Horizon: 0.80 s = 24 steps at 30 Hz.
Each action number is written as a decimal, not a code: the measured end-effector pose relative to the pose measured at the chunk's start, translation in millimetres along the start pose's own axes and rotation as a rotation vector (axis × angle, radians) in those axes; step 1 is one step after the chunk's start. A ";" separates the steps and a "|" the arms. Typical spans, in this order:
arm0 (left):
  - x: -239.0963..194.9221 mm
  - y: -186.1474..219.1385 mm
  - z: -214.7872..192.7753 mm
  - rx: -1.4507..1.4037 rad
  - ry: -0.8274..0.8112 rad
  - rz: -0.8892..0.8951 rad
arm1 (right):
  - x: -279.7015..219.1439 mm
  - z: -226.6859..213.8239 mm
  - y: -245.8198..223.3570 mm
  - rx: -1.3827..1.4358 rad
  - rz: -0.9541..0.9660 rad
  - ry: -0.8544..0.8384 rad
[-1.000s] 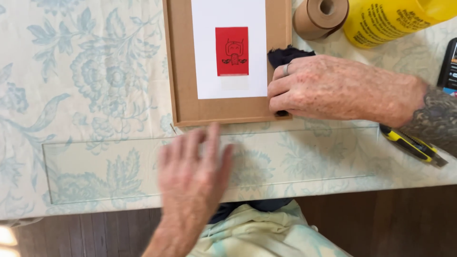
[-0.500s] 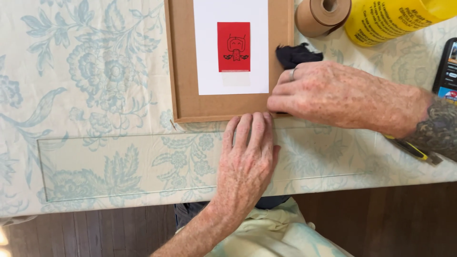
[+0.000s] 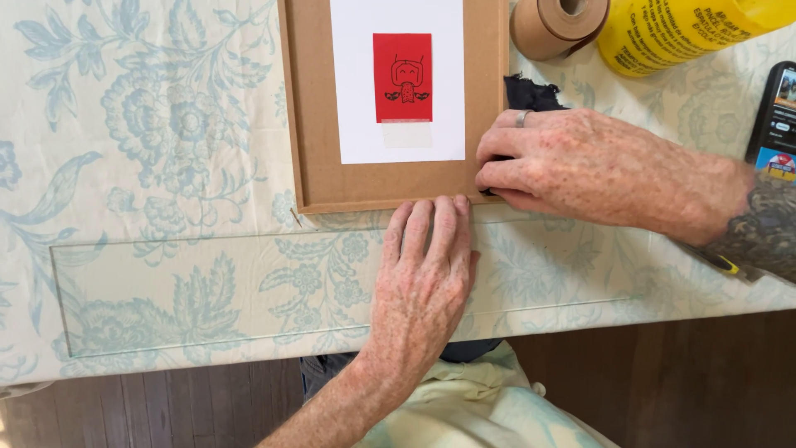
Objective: Assembling a frame for a small piece of artwork by cutting cardboard backing and applying water-activated tape.
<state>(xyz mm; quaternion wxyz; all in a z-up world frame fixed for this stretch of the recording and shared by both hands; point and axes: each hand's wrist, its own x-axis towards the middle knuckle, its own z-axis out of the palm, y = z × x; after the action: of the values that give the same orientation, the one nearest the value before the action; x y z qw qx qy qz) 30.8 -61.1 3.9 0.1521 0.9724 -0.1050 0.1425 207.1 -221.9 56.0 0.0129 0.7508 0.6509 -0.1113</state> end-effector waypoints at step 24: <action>-0.9 -0.1 2.3 -0.002 -0.006 0.005 | 16.5 -12.5 11.4 -0.012 -0.024 -0.332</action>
<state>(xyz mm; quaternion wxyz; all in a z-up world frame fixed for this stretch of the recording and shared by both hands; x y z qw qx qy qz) 30.6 -61.6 1.4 0.1524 0.9724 -0.1079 0.1398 222.2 -205.5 63.7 0.1237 0.7143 0.6493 -0.2300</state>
